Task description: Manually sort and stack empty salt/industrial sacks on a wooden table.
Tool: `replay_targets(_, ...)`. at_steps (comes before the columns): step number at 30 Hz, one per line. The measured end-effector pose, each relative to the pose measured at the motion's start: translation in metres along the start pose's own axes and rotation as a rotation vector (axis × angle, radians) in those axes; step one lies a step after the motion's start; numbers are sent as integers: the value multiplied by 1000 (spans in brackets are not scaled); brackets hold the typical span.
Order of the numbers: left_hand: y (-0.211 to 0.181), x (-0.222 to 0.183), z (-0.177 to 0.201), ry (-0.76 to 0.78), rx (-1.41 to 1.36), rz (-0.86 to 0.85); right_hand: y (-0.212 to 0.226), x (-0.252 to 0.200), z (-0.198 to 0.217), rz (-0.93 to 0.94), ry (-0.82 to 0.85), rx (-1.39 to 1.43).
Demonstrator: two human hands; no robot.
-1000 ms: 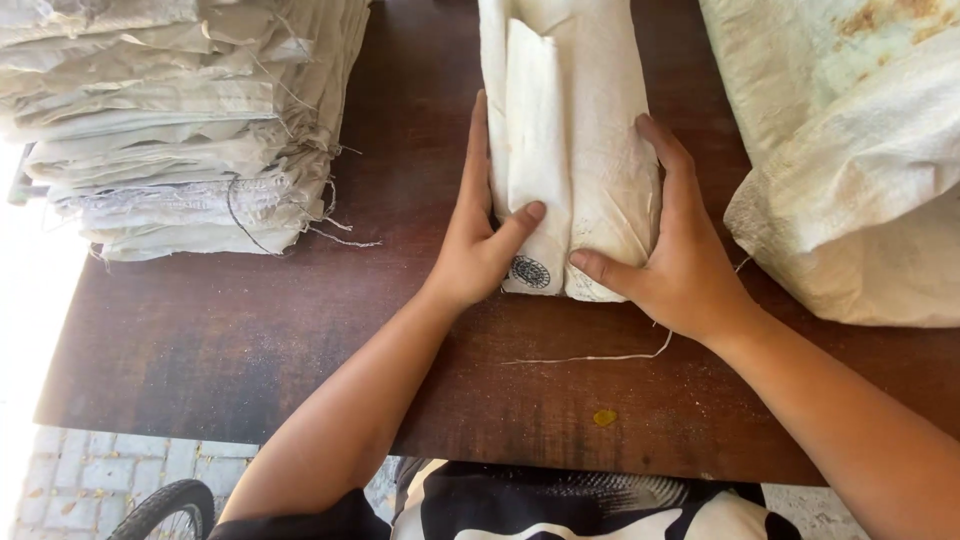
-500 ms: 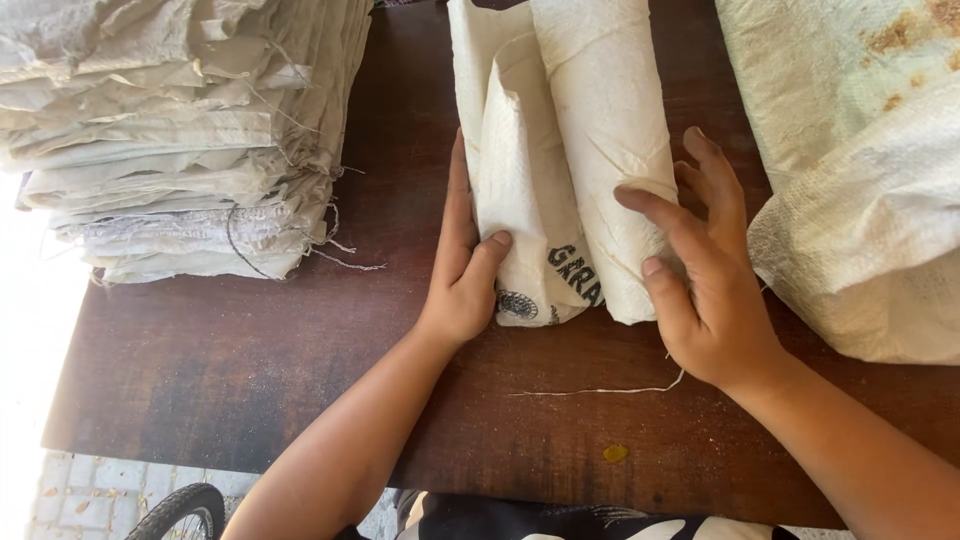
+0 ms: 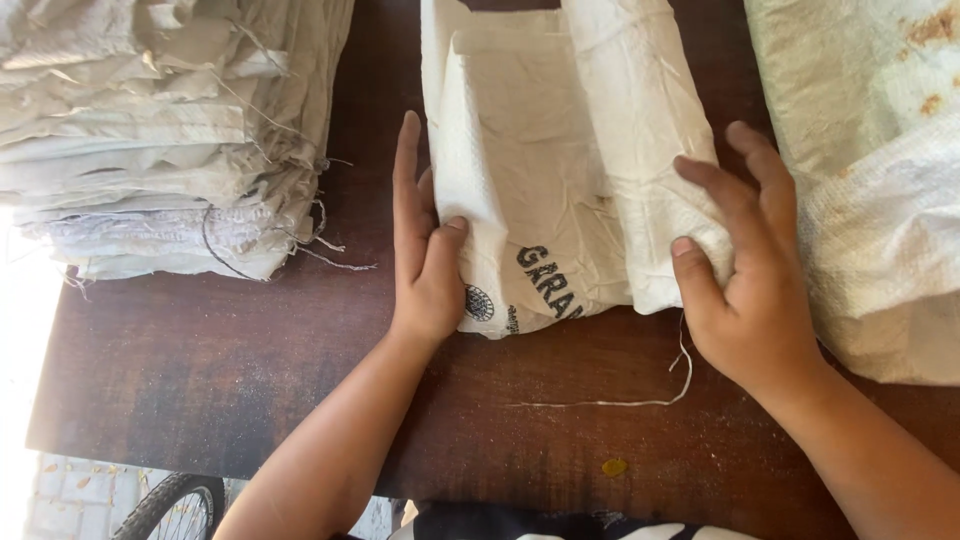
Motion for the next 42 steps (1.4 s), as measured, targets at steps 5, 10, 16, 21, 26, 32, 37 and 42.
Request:
replay_targets(5,-7,0,8,39,357,-208,-6,2,-8,21,114,-106)
replay_targets(10,-9,10,8,23,601,-48,-12,4,-4,0,203,-349)
replay_targets(16,-21,5,3,110,720,-361,-19,6,8,5,338,-627)
replay_targets(21,-30,11,9,93,740,-199,-52,4,32,-271,459,-297)
replay_targets(26,-11,21,36,131,768,-234,-66,0,29,-117,362,-327)
replay_targets(32,-20,30,42,122,879,-395,-64,1,33,-131,225,-414)
replay_targets(37,-7,29,48,110,868,-219,-70,-11,40,-217,226,-337)
replay_targets(42,-13,34,46,72,859,-194,-66,-5,38,-350,366,-421)
Point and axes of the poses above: each hand's wrist, its own x-axis towards the middle knuckle, its own z-axis out of the back of the hand, y = z × x, the point moved 4 cm from there along x, towards the middle knuckle
